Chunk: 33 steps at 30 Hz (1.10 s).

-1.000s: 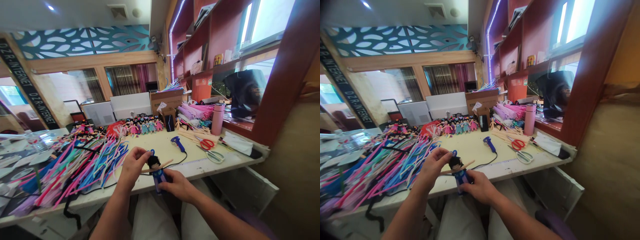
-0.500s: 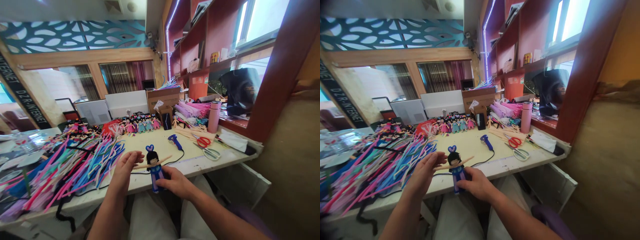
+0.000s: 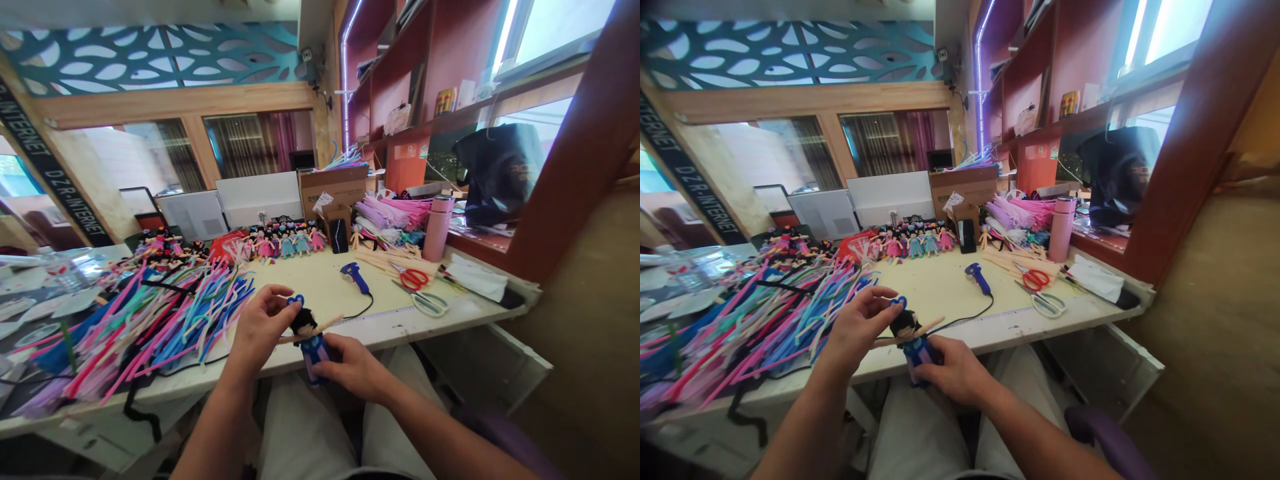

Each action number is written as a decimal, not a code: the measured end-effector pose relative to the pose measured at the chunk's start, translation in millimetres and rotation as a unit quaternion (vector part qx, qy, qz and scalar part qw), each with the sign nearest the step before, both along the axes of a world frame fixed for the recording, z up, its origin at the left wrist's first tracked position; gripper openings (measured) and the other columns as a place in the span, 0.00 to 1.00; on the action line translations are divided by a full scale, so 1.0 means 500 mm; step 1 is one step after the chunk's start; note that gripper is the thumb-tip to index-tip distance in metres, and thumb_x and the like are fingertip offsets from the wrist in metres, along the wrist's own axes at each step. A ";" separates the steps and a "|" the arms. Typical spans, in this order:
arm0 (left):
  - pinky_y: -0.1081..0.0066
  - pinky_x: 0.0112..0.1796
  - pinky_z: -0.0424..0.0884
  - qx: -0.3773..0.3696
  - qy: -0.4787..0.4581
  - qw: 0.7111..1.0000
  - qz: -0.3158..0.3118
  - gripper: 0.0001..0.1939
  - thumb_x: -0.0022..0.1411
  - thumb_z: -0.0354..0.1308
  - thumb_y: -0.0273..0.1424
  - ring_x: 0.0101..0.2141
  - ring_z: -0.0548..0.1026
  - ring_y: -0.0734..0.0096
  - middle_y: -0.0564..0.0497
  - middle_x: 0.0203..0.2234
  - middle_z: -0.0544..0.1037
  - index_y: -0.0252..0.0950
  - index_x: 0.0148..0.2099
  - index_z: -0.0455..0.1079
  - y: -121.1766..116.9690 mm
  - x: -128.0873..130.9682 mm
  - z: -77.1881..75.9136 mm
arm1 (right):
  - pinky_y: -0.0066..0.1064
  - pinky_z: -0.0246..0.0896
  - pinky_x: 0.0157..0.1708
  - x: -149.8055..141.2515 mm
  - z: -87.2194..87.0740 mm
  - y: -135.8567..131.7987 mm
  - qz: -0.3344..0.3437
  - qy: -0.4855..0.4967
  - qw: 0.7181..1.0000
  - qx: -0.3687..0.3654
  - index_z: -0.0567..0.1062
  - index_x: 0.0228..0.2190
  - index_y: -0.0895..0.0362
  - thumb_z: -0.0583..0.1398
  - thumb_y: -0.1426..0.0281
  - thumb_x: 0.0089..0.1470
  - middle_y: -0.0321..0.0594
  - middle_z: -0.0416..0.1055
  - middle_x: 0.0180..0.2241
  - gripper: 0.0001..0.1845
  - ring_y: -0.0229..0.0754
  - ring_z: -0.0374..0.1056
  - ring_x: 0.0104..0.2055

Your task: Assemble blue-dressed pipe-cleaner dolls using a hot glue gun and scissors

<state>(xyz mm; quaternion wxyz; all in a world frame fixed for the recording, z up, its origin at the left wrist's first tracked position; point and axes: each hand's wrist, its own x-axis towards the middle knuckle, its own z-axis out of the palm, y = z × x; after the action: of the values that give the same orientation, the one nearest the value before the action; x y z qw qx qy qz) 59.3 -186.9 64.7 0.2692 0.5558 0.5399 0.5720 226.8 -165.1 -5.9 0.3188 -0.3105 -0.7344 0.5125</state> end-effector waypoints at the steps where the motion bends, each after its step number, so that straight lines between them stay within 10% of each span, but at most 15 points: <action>1: 0.72 0.26 0.64 0.002 0.002 1.000 0.000 0.16 0.45 0.66 0.38 0.22 0.73 0.69 0.56 0.18 0.74 0.38 0.35 0.68 0.000 0.000 0.000 | 0.25 0.49 0.27 0.001 0.000 0.000 -0.005 -0.004 1.000 0.003 0.67 0.23 0.58 0.61 0.72 0.41 0.30 0.61 0.22 0.06 0.34 0.54 0.27; 33: 0.68 0.31 0.68 -0.015 -0.096 0.995 0.007 0.20 0.49 0.62 0.42 0.24 0.74 0.70 0.52 0.27 0.78 0.35 0.40 0.69 -0.013 -0.010 0.009 | 0.26 0.52 0.29 0.011 -0.002 0.006 0.040 0.047 0.997 -0.035 0.69 0.27 0.59 0.61 0.69 0.43 0.33 0.62 0.26 0.08 0.35 0.55 0.29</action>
<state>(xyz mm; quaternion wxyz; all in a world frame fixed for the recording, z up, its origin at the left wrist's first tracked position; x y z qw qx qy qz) 54.4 -193.7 69.1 0.3238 0.4906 0.5238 0.6165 232.5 -162.2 -7.0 0.3213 -0.2678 -0.7117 0.5644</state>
